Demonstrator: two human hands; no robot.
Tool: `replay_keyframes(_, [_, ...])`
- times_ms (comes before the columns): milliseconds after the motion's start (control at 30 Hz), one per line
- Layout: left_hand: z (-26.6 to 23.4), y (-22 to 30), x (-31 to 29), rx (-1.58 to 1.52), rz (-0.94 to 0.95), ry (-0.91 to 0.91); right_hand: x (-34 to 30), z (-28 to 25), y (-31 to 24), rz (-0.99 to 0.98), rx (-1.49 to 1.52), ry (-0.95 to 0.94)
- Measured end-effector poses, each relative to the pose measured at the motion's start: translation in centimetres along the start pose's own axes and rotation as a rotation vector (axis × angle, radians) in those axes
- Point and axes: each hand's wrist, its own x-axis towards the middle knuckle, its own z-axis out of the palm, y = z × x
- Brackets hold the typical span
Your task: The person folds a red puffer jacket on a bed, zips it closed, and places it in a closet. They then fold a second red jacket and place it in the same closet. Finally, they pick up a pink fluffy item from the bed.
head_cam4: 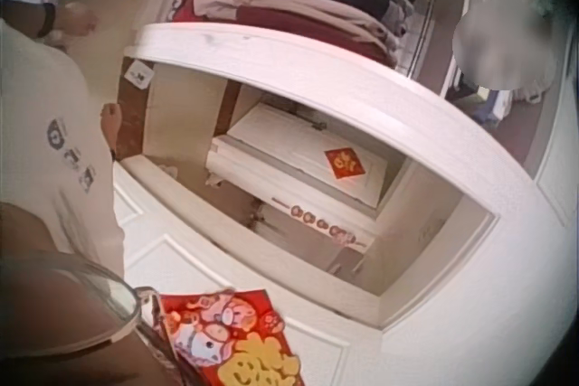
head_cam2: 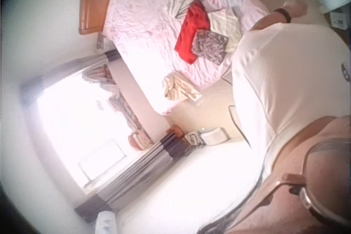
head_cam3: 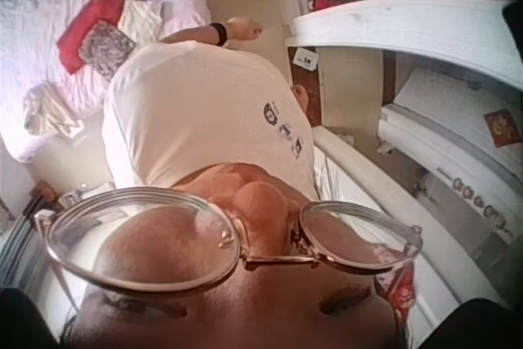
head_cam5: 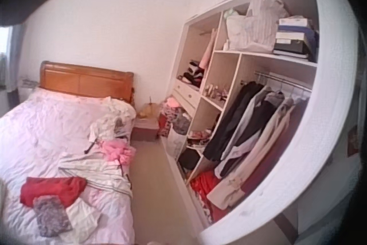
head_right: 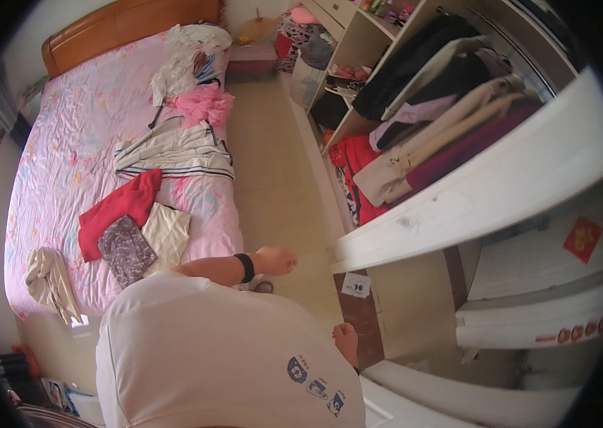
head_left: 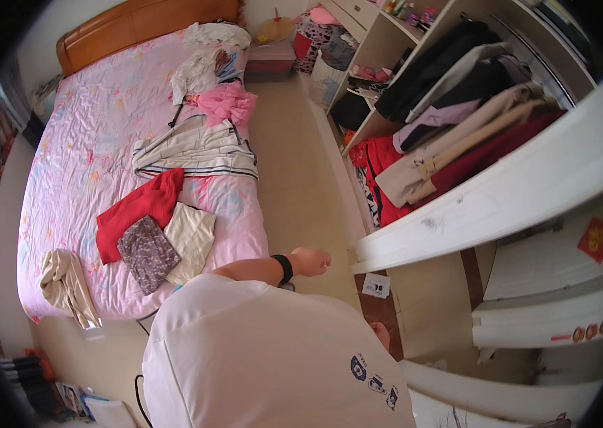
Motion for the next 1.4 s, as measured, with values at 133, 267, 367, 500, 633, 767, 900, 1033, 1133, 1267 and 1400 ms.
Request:
replay_keyframes(133, [-4.9,-0.3,6.7,-0.014,-0.037,0.076,9.4,-2.0,-2.8,-0.081,0.002,-0.002])
replay_keyframes(267, [-8.6,-1.8,10.7,-0.084,-0.058,0.21,18.1,-2.3,-5.1,-0.021,-0.015,-0.127])
replay_keyframes(367, [-9.8,-4.0,12.5,-0.145,-0.153,0.309,25.6,-1.8,-7.0,-0.138,-0.115,-0.231])
replay_keyframes(500, [-11.3,-8.0,13.9,-0.187,-0.315,0.491,37.6,-0.4,-10.6,-0.265,-0.123,-0.386])
replay_keyframes(633, [-14.4,-10.7,15.3,-0.151,-0.484,0.624,49.6,2.3,-16.8,-0.373,-0.164,-0.459])
replay_keyframes(767, [-15.6,-11.0,15.4,-0.254,-0.574,0.786,57.3,7.0,-24.0,-0.519,-0.308,-0.574])
replay_keyframes(900, [-16.6,-13.1,15.2,-0.298,-0.738,0.892,61.3,12.9,-30.4,-0.662,-0.244,-0.821])
replay_keyframes(1033, [-21.0,-19.3,14.7,-0.342,-0.81,0.932,66.9,18.1,-36.7,-0.611,-0.228,-0.99])
replay_keyframes(1133, [-27.1,-24.6,15.9,-0.267,-0.872,0.961,71.9,20.9,-41.1,-0.548,-0.205,-0.944])
replay_keyframes(1267, [-36.9,-30.6,18.7,-0.182,-0.8,0.973,77.7,22.9,-46.3,-0.494,-0.259,-0.865])
replay_keyframes(1400, [-45.6,-34.9,22.2,-0.191,-0.686,0.974,82.1,24.5,-51.1,-0.399,-0.124,-0.828])
